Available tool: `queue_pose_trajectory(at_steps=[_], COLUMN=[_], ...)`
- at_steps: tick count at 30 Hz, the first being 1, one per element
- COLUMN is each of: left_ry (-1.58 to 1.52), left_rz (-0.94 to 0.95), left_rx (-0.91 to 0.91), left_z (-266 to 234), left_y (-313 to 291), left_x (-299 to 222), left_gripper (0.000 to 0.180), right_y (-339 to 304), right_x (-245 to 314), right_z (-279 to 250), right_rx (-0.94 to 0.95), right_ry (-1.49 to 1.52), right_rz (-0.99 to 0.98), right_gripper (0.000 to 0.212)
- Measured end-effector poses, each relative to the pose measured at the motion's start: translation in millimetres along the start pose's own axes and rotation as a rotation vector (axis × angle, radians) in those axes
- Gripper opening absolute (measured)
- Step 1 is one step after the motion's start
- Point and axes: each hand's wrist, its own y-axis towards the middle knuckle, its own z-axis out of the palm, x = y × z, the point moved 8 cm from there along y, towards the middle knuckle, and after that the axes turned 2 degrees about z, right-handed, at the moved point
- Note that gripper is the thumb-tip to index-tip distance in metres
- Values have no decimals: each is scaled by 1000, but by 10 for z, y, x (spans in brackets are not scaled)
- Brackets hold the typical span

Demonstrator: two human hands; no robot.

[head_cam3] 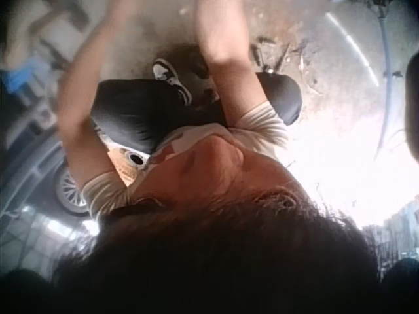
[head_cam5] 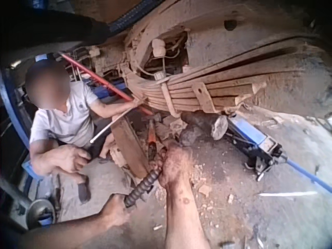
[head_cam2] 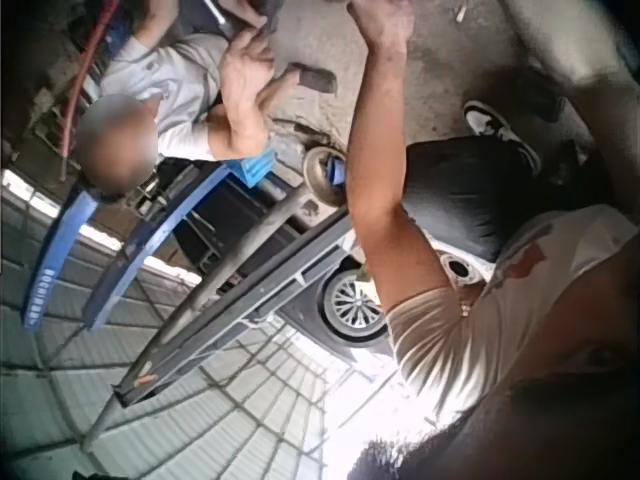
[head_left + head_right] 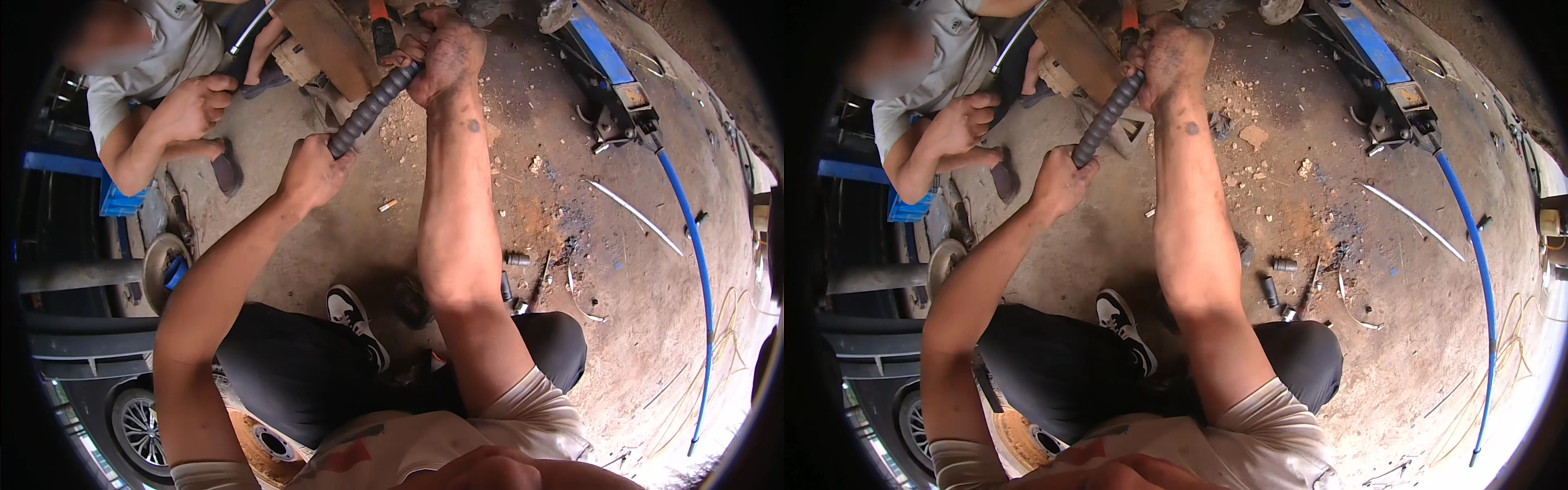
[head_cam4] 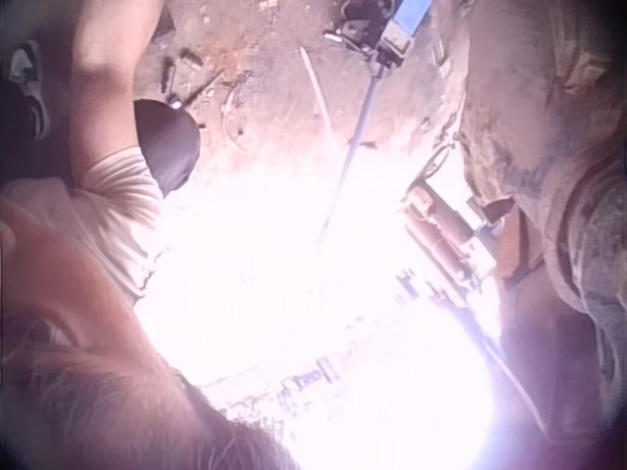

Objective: The person sits on the floor and repeatedly strikes a metal component of a vehicle's suspension system with a hammer. Another person is visible in the background working on the same vehicle. The camera wearer uses a hammer to hit a specific part of the suspension assembly multiple times.

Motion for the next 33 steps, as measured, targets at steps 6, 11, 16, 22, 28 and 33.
queue_pose_trajectory(at_steps=[6, 11, 16, 22, 28, 33], left_ry=[2, 268, -42, 135, 133, 47], left_rz=[49, 487, -97, 162, 187, -98], left_rx=[44, -54, 68, 29, 23, 94], left_z=[292, -11, 279, 173, -15, 214], left_y=[106, 337, 30, 139, 73, 9], left_x=[174, -315, 249, 67, -182, 153], left_gripper=[22, 15, 26, 21, 15, 24], right_y=[-258, -509, -34, -364, -302, 89], right_x=[144, 470, 4, 203, 336, -86], right_z=[-168, -408, -7, -293, -191, -225], right_rx=[-73, 103, -25, -68, 6, 44], right_ry=[19, 433, -42, 223, 133, 56], right_rz=[-80, -296, 20, -112, -189, 41], right_gripper=[17, 17, 14, 17, 27, 18])
